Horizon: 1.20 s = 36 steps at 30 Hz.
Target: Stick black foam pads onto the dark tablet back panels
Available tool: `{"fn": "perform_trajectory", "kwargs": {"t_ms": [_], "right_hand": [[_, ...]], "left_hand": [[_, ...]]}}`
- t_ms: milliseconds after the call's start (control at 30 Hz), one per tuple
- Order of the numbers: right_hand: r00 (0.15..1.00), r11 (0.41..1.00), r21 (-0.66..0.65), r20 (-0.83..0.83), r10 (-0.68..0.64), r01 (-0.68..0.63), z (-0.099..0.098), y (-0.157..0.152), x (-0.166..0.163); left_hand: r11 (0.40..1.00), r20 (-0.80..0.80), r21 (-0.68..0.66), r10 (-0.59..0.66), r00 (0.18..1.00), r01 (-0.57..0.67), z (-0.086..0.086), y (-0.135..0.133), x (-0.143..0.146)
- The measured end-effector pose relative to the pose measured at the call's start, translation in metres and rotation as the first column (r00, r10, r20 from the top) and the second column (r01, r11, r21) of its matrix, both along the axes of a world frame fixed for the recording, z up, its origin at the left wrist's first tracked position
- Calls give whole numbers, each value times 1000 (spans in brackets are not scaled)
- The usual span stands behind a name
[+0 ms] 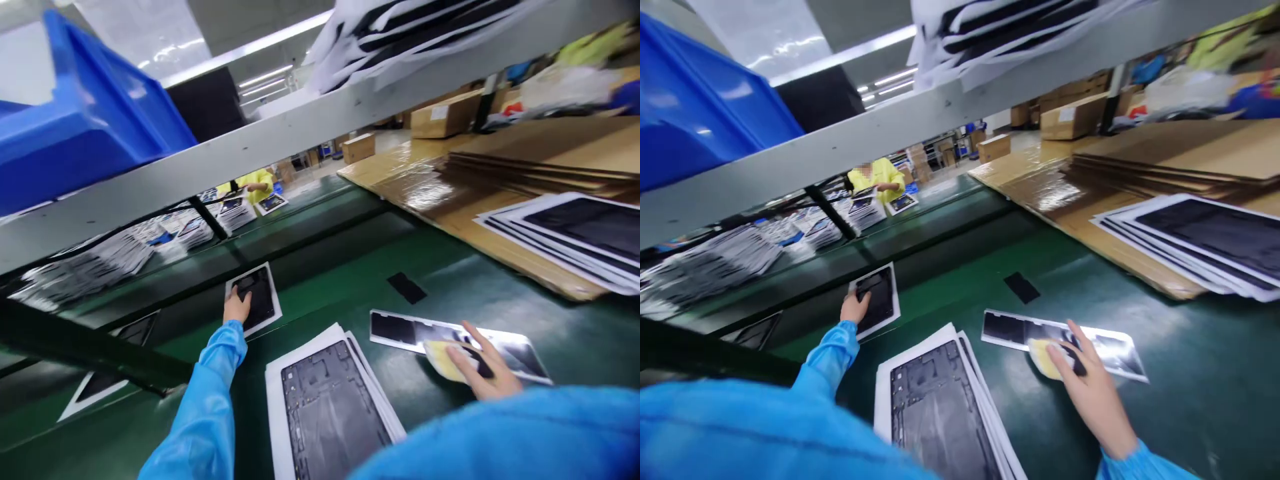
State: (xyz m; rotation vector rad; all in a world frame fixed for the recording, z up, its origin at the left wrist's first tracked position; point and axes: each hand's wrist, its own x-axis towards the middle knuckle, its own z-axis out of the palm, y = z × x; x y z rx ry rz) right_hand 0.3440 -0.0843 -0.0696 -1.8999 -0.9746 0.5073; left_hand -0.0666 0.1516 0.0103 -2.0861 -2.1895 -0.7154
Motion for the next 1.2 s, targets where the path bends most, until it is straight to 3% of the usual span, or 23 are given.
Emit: {"fn": "perform_trajectory", "kwargs": {"t_ms": [100,267,367,467,600,767,900,1100,1200], "right_hand": [[997,997,32,-26,75,-74,12,15,0],[990,990,25,2,138,-138,16,28,2],[980,980,30,27,198,-199,14,16,7],[966,966,26,41,255,-256,12,0,19],[953,954,10,55,299,-300,10,-18,35],[868,890,-110,199,455,-442,12,-27,38],[793,812,-201,183,581,-548,22,-20,26],[711,726,-174,147,688,-666,33,-4,11],[682,696,-177,141,717,-695,36,-2,8]], "left_hand": [[966,-33,-52,-255,966,254,-11,-8,63],[744,-97,-150,-666,739,651,-17,-48,173],[612,-127,-213,-790,600,762,-18,-65,221],[522,-139,-279,-852,504,806,-22,-73,253],[449,-135,-348,-893,430,823,-31,-83,272],[417,-113,-356,-908,404,836,-38,-107,268],[375,-71,-351,-924,376,858,-42,-119,265],[337,-13,-319,-936,352,886,-41,-126,270],[305,109,-302,-930,351,903,-37,-129,274]]}}
